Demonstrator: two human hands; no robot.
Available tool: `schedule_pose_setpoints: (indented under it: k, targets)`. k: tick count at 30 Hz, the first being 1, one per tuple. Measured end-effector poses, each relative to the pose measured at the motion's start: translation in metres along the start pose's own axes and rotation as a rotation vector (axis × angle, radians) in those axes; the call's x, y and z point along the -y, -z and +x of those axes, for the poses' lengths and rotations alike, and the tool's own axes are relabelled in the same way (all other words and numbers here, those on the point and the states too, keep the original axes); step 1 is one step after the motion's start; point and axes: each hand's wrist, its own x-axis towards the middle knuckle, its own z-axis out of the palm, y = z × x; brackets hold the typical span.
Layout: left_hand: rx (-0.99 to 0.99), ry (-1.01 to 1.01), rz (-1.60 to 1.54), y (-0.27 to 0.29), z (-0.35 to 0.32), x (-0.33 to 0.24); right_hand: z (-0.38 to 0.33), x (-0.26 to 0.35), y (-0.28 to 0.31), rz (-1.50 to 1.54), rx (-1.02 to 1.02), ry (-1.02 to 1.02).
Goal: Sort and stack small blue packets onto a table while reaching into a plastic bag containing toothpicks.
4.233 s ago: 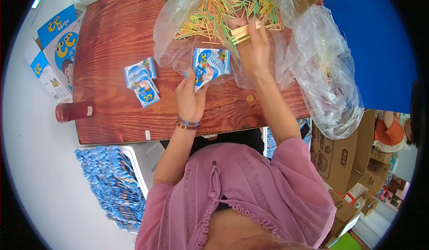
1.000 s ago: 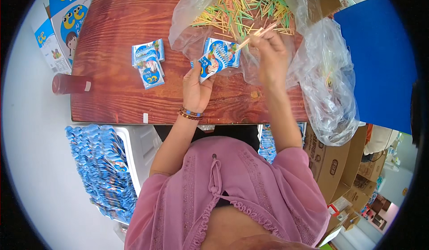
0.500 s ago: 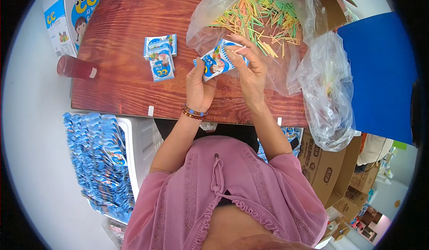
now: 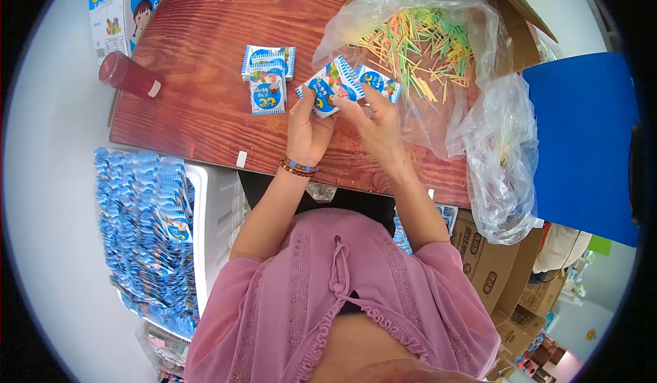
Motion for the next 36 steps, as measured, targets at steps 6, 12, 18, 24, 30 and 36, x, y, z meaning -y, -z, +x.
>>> schedule_pose_setpoints:
  k: [6,12,18,24,30,36]
  targets:
    - [0.057,-0.155,0.161,0.026,-0.014,-0.023,0.0,-0.025,-0.006,-0.345,0.021,0.256]
    - [-0.111,-0.455,0.694,0.038,-0.025,-0.055,0.002,-0.061,-0.013,-0.387,0.073,0.44]
    - [-0.022,-0.19,0.931,0.034,-0.027,-0.062,0.027,-0.047,-0.031,0.106,0.324,-0.139]
    - [-0.228,-0.218,0.887,0.039,-0.022,-0.076,0.039,-0.07,-0.053,0.117,0.449,-0.346]
    - [-0.376,-0.37,1.291,0.051,-0.012,-0.09,0.05,-0.091,-0.086,0.065,0.322,-0.235]
    - [-0.392,-0.583,1.732,0.049,-0.009,-0.097,0.062,-0.084,-0.096,-0.467,0.186,-0.156]
